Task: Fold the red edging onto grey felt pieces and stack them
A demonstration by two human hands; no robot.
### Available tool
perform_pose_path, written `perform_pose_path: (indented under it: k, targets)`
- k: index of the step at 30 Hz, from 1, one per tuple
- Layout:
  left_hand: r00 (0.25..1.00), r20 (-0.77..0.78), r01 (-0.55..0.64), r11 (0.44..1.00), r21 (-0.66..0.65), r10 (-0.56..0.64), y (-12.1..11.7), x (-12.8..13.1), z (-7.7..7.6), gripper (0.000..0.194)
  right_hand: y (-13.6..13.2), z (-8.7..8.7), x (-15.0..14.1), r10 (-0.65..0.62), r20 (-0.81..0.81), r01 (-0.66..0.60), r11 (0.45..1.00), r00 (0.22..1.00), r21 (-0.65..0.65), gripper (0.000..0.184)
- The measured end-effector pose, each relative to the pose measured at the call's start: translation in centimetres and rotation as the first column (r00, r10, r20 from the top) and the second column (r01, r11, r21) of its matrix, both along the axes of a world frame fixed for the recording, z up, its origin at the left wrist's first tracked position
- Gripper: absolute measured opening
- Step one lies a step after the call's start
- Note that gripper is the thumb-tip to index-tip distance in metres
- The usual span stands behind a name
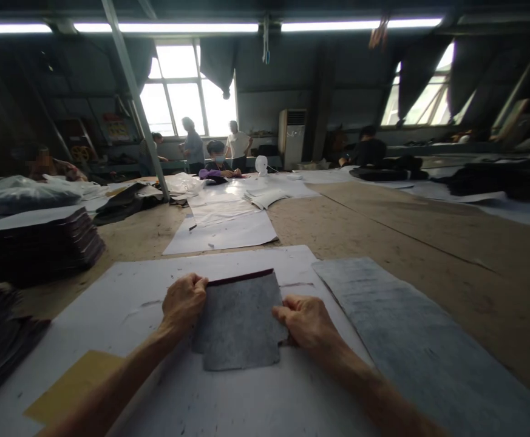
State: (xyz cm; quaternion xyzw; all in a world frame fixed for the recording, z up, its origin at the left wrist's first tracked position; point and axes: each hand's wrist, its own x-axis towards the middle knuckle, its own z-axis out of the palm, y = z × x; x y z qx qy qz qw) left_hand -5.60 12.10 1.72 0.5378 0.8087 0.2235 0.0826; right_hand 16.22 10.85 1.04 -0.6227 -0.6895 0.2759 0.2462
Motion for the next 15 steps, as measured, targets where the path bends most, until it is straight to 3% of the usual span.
perform_pose_path:
  k: [3, 6, 15]
  targets:
    - [0.999, -0.053, 0.010, 1.000, 0.006, -0.009, 0.5, 0.3, -0.2, 0.027, -0.1, 0.3, -0.2, -0.100, 0.164, 0.096, 0.995, 0.981, 0.034, 0.025]
    - [0.996, -0.092, 0.013, 1.000, 0.009, -0.012, 0.9, 0.6, -0.9, 0.027, -0.2, 0.8, -0.4, -0.118, 0.268, 0.112, 0.993, 0.956, 0.036, 0.025]
    - [0.986, -0.164, 0.031, 0.999, 0.030, -0.026, 1.5, 0.0, -1.8, 0.028, 0.2, 1.4, -0.8, -0.101, 0.379, 0.109, 0.994, 0.920, 0.002, 0.030]
